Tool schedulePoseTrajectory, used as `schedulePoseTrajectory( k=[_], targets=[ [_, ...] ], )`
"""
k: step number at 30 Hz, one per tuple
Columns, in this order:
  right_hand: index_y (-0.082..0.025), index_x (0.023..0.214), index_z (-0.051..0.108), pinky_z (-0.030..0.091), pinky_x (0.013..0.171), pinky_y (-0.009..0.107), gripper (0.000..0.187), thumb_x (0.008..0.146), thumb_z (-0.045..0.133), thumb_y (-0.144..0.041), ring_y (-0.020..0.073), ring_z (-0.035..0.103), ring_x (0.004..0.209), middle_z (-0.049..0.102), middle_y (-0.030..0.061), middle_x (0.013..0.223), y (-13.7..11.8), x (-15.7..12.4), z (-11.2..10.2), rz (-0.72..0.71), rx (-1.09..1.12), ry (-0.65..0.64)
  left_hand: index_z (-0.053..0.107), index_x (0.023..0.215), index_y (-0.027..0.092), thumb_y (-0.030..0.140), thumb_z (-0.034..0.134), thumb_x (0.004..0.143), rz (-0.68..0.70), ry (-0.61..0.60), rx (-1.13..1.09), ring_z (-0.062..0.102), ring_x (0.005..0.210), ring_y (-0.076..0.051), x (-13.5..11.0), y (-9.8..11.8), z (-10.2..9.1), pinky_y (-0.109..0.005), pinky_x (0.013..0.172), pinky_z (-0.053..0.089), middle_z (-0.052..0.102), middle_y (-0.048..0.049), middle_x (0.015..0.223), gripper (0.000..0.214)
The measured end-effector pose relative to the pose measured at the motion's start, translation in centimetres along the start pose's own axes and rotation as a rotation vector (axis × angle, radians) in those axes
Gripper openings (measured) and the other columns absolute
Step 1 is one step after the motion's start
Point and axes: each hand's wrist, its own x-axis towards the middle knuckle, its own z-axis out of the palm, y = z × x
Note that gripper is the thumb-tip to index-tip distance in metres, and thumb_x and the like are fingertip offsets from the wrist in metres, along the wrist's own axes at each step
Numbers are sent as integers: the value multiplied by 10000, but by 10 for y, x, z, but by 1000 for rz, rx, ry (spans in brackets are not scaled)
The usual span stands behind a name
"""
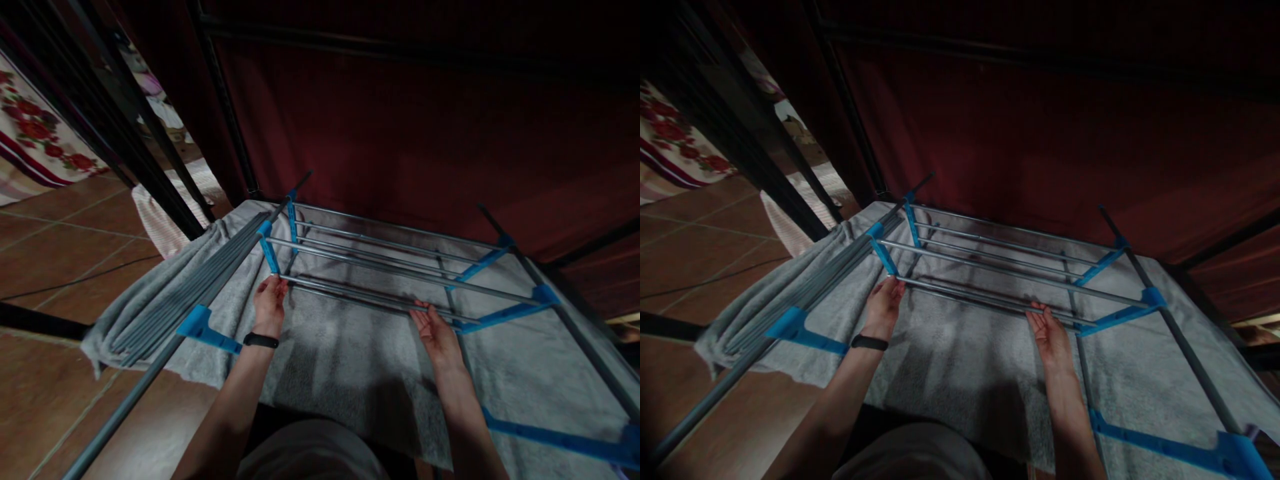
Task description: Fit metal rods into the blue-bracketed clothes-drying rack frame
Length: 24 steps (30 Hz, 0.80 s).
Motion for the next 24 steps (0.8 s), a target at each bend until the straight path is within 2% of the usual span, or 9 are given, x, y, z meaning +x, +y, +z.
schedulePoseTrajectory(
  k=[9,16,20,24],
  targets=[
    [-206,952,728,615,956,328,108,846,738,-185,156,759,924,788,27,996,2,4,-1,47,60,-6,620,770,146,118,734,848,-37,25,-11,641,587,-90,-3,4,6,-179,560,495,667,7,686,141],
    [-198,891,712,630,883,304,78,871,675,-132,149,758,847,785,24,879,-5,1,12,75,121,49,621,799,134,53,669,861,-52,47,65,626,590,-73,0,7,5,-160,577,509,650,24,709,112],
    [-201,889,710,627,892,319,64,883,675,-148,157,759,863,785,29,878,-12,2,3,9,138,83,609,781,135,27,646,862,-56,84,98,618,594,-80,0,9,8,-167,579,522,634,21,695,141],
    [-201,877,707,617,925,326,44,875,693,-160,157,758,851,784,32,886,-18,5,-13,-60,149,63,590,769,142,13,607,878,-100,97,130,593,574,-81,-2,11,12,-166,555,511,605,29,662,169]
  ],
)
